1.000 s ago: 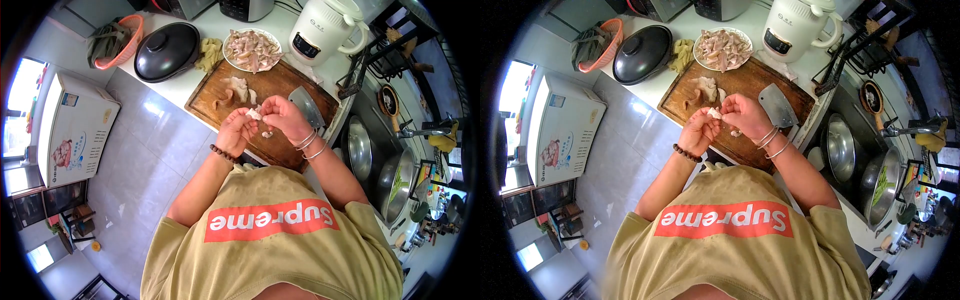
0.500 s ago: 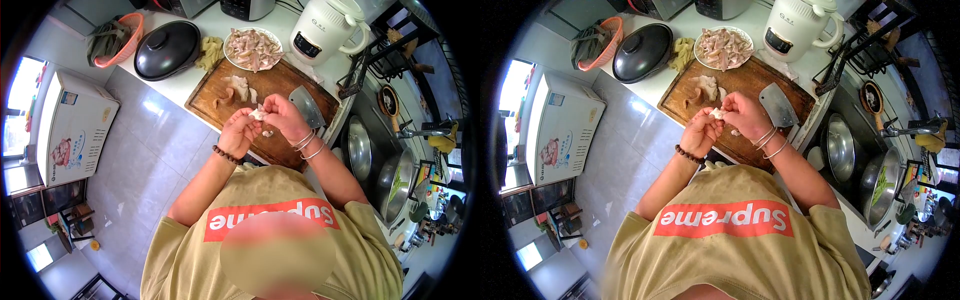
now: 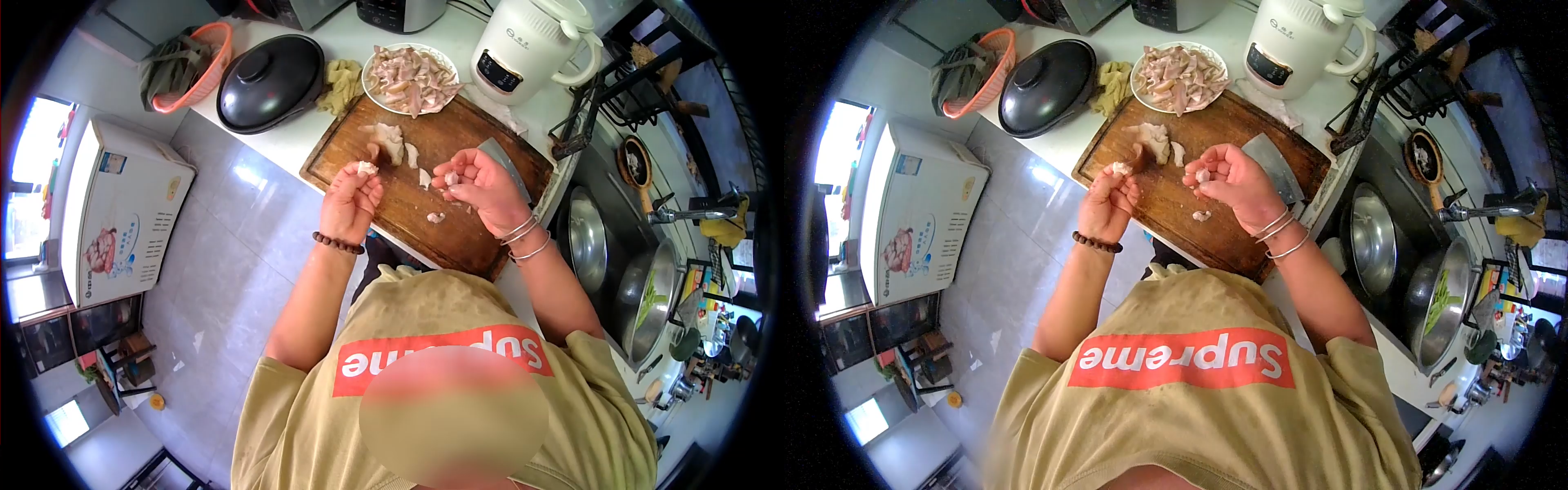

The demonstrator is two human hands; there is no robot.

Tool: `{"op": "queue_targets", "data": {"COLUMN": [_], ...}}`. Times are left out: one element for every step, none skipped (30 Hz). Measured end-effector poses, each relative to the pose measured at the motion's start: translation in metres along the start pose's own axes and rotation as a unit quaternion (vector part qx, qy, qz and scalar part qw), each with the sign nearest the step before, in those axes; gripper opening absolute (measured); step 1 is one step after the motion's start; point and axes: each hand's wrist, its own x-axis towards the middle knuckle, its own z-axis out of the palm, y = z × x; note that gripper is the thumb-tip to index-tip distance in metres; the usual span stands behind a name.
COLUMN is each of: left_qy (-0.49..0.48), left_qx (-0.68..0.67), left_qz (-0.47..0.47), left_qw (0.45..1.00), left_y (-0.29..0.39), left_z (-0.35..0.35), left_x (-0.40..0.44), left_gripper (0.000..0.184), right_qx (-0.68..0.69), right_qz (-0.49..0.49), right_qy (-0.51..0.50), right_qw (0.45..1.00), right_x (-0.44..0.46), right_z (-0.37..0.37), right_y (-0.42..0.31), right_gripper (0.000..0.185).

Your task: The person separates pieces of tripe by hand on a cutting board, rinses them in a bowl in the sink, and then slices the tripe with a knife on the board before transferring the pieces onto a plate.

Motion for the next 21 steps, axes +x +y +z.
{"op": "queue_targets", "data": {"left_qy": [-0.001, 0.015, 0.030, 0.027, 0.025, 0.022, 0.019, 0.018, 0.016, 0.014, 0.009, 0.020, 0.022, 0.018, 0.022, 0.012, 0.015, 0.042, 0.047, 0.044, 0.044], "left_qx": [0.000, 0.000, 0.000, -0.004, -0.003, -0.002, 0.000, 0.001, 0.010, 0.020, 0.021, 0.029, 0.035, 0.039, 0.057, 0.045, 0.050, 0.055, 0.054, 0.054, 0.054], "left_qz": [-0.002, -0.014, -0.027, -0.034, -0.036, -0.042, -0.046, -0.048, -0.052, -0.057, -0.061, -0.059, -0.061, -0.070, -0.079, -0.079, -0.081, -0.083, -0.085, -0.088, -0.088], "left_qw": [1.000, 1.000, 0.999, 0.999, 0.999, 0.999, 0.999, 0.999, 0.998, 0.998, 0.998, 0.998, 0.997, 0.997, 0.995, 0.996, 0.995, 0.994, 0.994, 0.994, 0.994], "left_y": [-0.003, -0.006, -0.009, -0.011, -0.013, -0.014, -0.016, -0.016, -0.017, -0.018, -0.019, -0.020, -0.023, -0.024, -0.024, -0.025, -0.024, -0.023, -0.023, -0.024, -0.025], "left_z": [0.001, 0.004, 0.006, 0.005, 0.005, 0.005, 0.005, 0.005, 0.005, 0.005, 0.004, 0.000, 0.000, -0.001, 0.002, -0.001, -0.001, 0.002, -0.001, -0.002, -0.002], "left_x": [0.000, -0.001, -0.002, -0.001, -0.001, -0.002, -0.002, -0.001, -0.001, -0.001, -0.001, -0.003, -0.002, -0.002, -0.002, -0.002, -0.002, -0.004, -0.003, -0.002, -0.001], "left_gripper": [0.012, 0.011, 0.010, 0.010, 0.010, 0.010, 0.010, 0.010, 0.010, 0.011, 0.011, 0.012, 0.014, 0.016, 0.016, 0.015, 0.015, 0.015, 0.015, 0.015, 0.015], "right_qx": [0.023, 0.046, 0.046, 0.045, 0.043, 0.043, 0.045, 0.046, 0.047, 0.045, 0.042, 0.039, -0.070, -0.183, -0.213, -0.059, 0.103, 0.096, 0.120, 0.145, 0.124], "right_qz": [-0.005, -0.010, -0.010, -0.015, -0.020, -0.020, -0.019, -0.018, -0.019, -0.026, -0.033, -0.038, -0.037, -0.034, -0.064, -0.003, 0.050, 0.038, 0.032, 0.027, -0.020], "right_qy": [-0.010, -0.019, -0.016, -0.016, -0.016, -0.014, -0.013, -0.012, -0.010, -0.011, -0.010, 0.000, 0.010, 0.031, 0.057, 0.094, 0.123, 0.144, 0.200, 0.249, 0.307], "right_qw": [1.000, 0.999, 0.999, 0.999, 0.999, 0.999, 0.999, 0.999, 0.999, 0.999, 0.999, 0.999, 0.997, 0.982, 0.973, 0.994, 0.986, 0.984, 0.972, 0.957, 0.943], "right_x": [0.000, -0.001, -0.001, -0.001, -0.001, -0.002, -0.002, -0.003, -0.004, -0.005, -0.006, -0.006, -0.004, -0.003, -0.007, -0.018, -0.028, -0.034, -0.042, -0.048, -0.053], "right_z": [0.000, -0.001, -0.002, -0.003, -0.004, -0.005, -0.006, -0.007, -0.007, -0.007, -0.007, -0.009, -0.017, -0.030, -0.041, -0.048, -0.057, -0.077, -0.101, -0.126, -0.156], "right_y": [0.000, 0.000, 0.000, 0.001, 0.001, 0.000, 0.000, 0.000, -0.001, -0.002, -0.003, 0.002, 0.011, 0.019, 0.033, 0.031, 0.028, 0.026, 0.026, 0.026, 0.021], "right_gripper": [0.023, 0.024, 0.024, 0.024, 0.025, 0.025, 0.024, 0.024, 0.024, 0.022, 0.020, 0.020, 0.017, 0.015, 0.013, 0.012, 0.010, 0.010, 0.008, 0.007, 0.011]}}
